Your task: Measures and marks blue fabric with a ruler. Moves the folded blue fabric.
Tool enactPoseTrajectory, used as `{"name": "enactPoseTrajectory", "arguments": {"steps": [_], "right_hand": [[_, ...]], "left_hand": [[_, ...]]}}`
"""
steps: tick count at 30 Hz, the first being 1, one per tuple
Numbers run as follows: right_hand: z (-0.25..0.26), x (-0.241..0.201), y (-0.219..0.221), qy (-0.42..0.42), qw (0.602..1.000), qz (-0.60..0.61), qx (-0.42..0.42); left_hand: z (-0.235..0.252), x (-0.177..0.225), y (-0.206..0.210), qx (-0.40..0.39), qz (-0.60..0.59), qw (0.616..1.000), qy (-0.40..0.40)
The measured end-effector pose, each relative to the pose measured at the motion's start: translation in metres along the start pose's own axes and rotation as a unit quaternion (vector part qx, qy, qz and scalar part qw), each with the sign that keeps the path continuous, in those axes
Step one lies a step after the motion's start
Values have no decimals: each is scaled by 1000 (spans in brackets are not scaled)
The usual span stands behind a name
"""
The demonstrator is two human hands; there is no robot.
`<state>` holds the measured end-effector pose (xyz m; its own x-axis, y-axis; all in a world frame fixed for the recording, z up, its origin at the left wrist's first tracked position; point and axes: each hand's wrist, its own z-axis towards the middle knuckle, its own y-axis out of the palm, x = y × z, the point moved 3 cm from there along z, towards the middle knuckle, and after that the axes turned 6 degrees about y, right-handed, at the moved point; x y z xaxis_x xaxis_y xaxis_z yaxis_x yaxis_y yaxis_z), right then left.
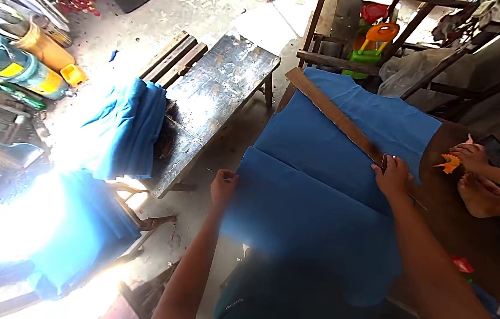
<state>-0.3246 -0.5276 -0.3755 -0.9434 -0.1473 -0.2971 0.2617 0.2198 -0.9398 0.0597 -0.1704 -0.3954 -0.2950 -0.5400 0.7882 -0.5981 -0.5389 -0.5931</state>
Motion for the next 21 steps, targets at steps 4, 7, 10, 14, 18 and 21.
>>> {"name": "enactPoseTrajectory", "arguments": {"steps": [4, 7, 10, 14, 18, 21], "right_hand": [[6, 10, -8, -45, 999, 16, 15], [-11, 13, -27, -112, 988, 76, 77], [-61, 0, -52, -178, 969, 113, 128], [-158, -8, -67, -242, 959, 115, 97], [-227, 17, -34, -225, 970, 77, 54], [-251, 34, 6, -200, 977, 46, 53]], "left_hand": [[-6, 2, 0, 2, 16, 1000, 10], [-10, 2, -4, 15, 11, 1000, 0], [-16, 2, -11, 68, 13, 996, 49], [-41, 7, -11, 150, 7, 942, 300], [-67, 13, 10, 69, 20, 883, 464], [-68, 16, 32, -79, 91, 869, 479]]}}
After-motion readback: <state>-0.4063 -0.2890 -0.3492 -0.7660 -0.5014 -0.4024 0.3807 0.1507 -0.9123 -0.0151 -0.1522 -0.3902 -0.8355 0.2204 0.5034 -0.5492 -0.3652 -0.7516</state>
